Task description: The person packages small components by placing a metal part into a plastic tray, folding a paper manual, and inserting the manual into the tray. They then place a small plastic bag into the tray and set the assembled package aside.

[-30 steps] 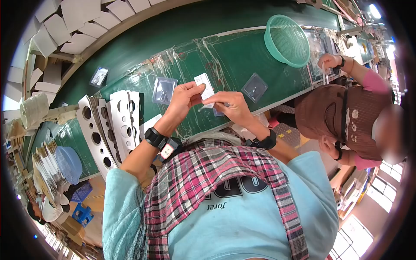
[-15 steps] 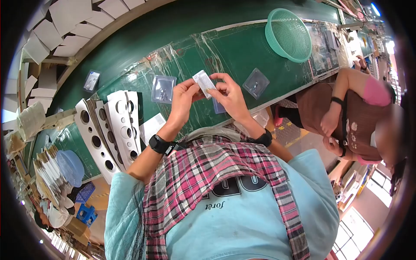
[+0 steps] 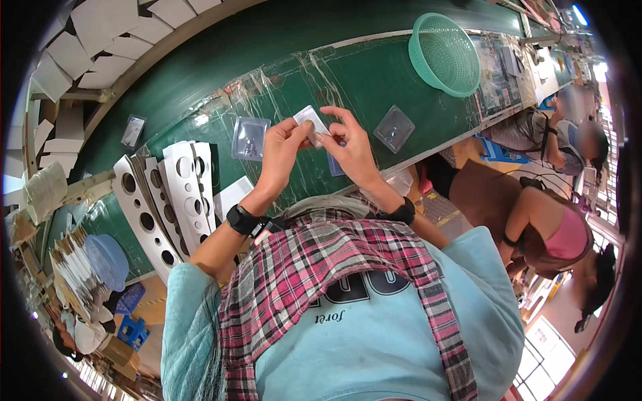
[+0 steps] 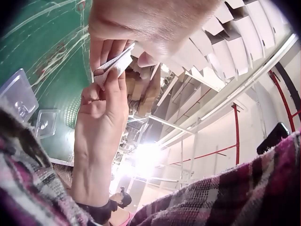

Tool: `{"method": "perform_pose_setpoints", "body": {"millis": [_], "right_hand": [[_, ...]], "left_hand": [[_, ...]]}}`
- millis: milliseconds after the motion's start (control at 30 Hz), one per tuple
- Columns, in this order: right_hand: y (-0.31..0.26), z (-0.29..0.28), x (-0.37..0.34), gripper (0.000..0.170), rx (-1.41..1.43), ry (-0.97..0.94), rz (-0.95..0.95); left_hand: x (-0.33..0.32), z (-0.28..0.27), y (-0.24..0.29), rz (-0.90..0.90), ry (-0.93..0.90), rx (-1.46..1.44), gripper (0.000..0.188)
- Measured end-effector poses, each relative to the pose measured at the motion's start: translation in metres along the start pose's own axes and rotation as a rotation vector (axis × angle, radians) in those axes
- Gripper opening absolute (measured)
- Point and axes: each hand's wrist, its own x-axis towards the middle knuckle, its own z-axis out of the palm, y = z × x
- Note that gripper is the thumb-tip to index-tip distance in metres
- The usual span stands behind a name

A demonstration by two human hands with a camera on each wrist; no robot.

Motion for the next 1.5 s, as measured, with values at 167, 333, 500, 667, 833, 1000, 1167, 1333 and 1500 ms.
{"method": "perform_pose_setpoints", "body": {"millis": [167,333,500,667,833,1000,1167,1333,1500], "right_hand": [[-0.013,-0.003,0.002,0.040,-0.112,-0.021,-0.044],[-0.022,-0.004,0.006,0.038,0.093,-0.002,-0.203],[-0.027,-0.019,0.025,0.030,0.098,0.161,-0.238],[-0.010,0.000,0.028,0.028,0.088,-0.159,0.055],[-0.005,0.009,0.019,0.024,0.255,-0.149,0.096],[-0.005,0.007,0.020,0.029,0.306,-0.048,0.105],[-0.006,0.006,0.011,0.031,0.380,-0.052,0.163],[-0.004,0.002,0.014,0.034,0.348,0.017,0.127],[-0.007,-0.003,0.011,0.034,0.203,-0.006,0.148]], "left_hand": [[0.005,-0.002,0.000,0.131,0.009,-0.031,0.020],[0.011,-0.004,0.021,0.292,0.053,0.032,0.022],[0.015,-0.025,0.032,0.325,0.142,0.050,0.021],[0.018,-0.009,0.019,0.313,0.136,0.004,0.019],[0.019,-0.005,0.022,0.267,0.134,0.017,0.020],[0.017,0.005,0.028,0.294,0.095,0.088,0.021],[0.018,0.009,0.024,0.284,0.062,0.029,0.020],[0.023,0.002,0.033,0.185,-0.019,0.097,0.020],[0.022,-0.002,0.033,0.113,-0.052,0.072,0.020]]}}
